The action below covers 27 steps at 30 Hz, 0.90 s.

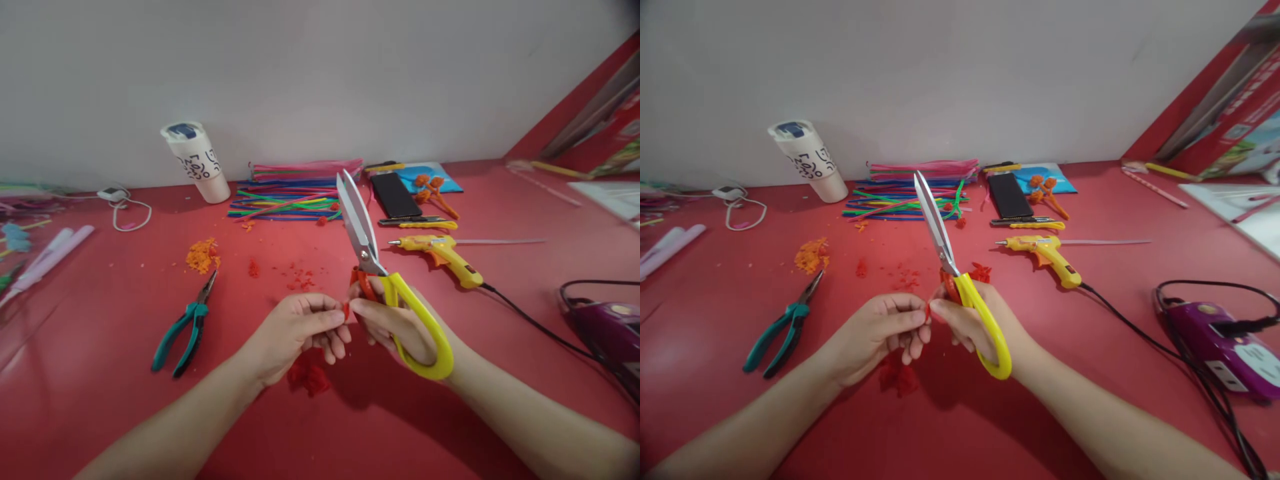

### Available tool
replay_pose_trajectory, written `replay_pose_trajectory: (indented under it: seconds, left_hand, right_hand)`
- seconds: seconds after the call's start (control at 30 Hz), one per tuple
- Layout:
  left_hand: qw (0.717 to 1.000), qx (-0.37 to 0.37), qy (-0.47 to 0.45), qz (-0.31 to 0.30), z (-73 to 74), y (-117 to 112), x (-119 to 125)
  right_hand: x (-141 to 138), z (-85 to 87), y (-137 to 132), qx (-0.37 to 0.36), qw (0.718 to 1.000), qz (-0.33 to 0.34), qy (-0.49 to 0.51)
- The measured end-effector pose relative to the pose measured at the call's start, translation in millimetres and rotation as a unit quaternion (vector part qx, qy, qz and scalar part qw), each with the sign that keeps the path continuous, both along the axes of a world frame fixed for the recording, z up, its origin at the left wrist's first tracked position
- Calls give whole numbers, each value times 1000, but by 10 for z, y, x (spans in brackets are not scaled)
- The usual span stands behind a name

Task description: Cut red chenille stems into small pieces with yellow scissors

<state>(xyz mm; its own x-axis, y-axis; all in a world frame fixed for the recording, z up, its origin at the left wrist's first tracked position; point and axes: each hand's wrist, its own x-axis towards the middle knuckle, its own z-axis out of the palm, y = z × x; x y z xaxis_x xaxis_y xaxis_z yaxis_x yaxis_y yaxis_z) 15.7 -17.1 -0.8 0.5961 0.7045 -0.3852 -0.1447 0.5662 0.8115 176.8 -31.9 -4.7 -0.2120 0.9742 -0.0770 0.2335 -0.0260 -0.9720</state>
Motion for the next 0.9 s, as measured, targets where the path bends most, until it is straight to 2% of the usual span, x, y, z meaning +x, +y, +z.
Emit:
replay_pose_trajectory:
  seconds: [0.1, 0.2, 0.3, 0.4, 0.7, 0.8, 0.9]
  left_hand:
    - [1000, 2, 12, -7, -10, -12, 21]
    - [997, 53, 54, 20, -10, -18, 44]
    - [988, 99, 109, 50, -1, -33, 66]
    - [982, 112, 142, 51, 5, -55, 87]
    - [981, 131, 135, 45, -36, -53, 111]
    - [979, 141, 119, 82, -48, -28, 88]
    - [972, 143, 89, 166, -38, 24, 35]
  right_hand:
    - [1, 52, 1, -62, 998, 6, 29]
    - [-18, 104, -5, -93, 995, -30, -19]
    - [-35, 104, -18, -75, 996, -42, -39]
    - [-41, 80, -32, -48, 997, -39, -49]
    - [-36, 72, -25, -58, 997, -24, -43]
    - [18, 72, 1, -6, 994, -22, -110]
    - [92, 57, 18, 83, 958, -15, -274]
